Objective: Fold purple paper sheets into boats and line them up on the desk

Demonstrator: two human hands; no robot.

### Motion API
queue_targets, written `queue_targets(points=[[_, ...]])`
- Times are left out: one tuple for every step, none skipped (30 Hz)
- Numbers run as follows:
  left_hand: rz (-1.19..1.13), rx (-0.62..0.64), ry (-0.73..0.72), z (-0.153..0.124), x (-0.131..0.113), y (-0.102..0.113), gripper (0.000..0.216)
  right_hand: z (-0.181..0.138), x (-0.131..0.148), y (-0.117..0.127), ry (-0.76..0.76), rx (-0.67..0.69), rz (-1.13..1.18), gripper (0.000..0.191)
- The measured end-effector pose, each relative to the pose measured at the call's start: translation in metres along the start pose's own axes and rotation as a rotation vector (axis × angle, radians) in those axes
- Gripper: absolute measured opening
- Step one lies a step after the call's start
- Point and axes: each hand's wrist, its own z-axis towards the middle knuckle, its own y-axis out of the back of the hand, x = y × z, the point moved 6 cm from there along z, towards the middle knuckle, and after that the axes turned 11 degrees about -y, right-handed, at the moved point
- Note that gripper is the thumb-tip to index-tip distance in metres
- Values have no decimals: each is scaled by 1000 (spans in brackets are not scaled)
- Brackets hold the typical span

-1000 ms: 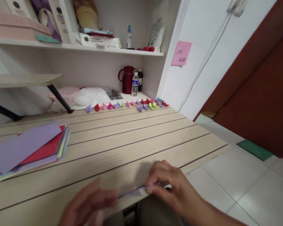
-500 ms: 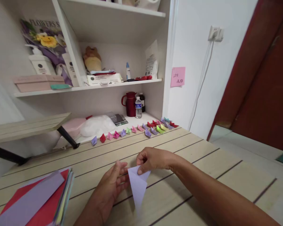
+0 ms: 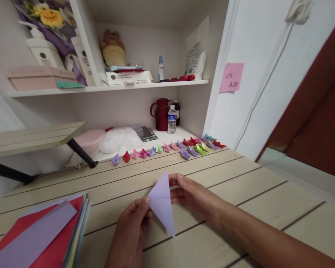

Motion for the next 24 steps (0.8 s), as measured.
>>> queue_targets(points=[[-39,-31,-3,0,-1,2,51,-1,-4,-5,-12,36,64,54],[-71,-58,-3,0,-1,4,53,-3,-6,-11,-18,67,92,54],[-97,-76,-3,0,0,5,54,-5,-7,-17,-13,91,105,56],[-118,-89,-3,-1,1,6,54,-6,-8,-21,-3,102,117,62],[-136,-95,-6,-1,2,6,53,-7,-8,-25,3,106,130,67],[-151,-96,-11,-2,4,6,52,-7,-8,-28,1,100,140,66],[-163,-94,-16,-3,5,6,50,-7,-9,-30,-11,83,143,59],[-170,-91,-21,-4,5,6,49,-6,-11,-30,-27,55,138,49],[-174,-88,-26,-4,6,6,47,-5,-13,-28,-44,21,129,42],[-174,-86,-29,-5,6,5,46,-3,-14,-26,-57,-12,118,40],[-170,-81,-33,-5,7,5,46,-2,-15,-23,-64,-38,111,41],[-162,-75,-38,-5,7,5,45,-1,-15,-21,-62,-51,112,41],[-152,-67,-46,-5,7,4,45,-1,-15,-20,-54,-51,118,42],[-140,-58,-55,-5,7,3,45,0,-15,-18,-44,-47,124,43],[-125,-45,-65,-6,7,2,46,0,-14,-17,-37,-45,127,44],[-109,-32,-74,-6,7,1,46,0,-14,-16,-35,-50,124,45],[-92,-20,-82,-6,7,0,47,0,-14,-15,-39,-59,112,44],[-76,-9,-89,-7,7,0,48,0,-15,-14,-47,-72,93,44],[-60,0,-96,-7,7,-1,49,-1,-15,-13,-55,-86,70,45],[-47,6,-101,-8,7,-2,49,-1,-14,-12,-57,-99,48,47],[-37,10,-105,-8,7,-2,49,-2,-14,-11,-53,-109,27,48],[-30,13,-107,-9,7,-3,50,-3,-13,-10,-43,-119,11,48],[-24,17,-106,-9,7,-3,52,-4,-12,-9,-31,-126,1,48],[-18,22,-103,-9,7,-3,53,-5,-11,-8,-23,-128,-6,48]])
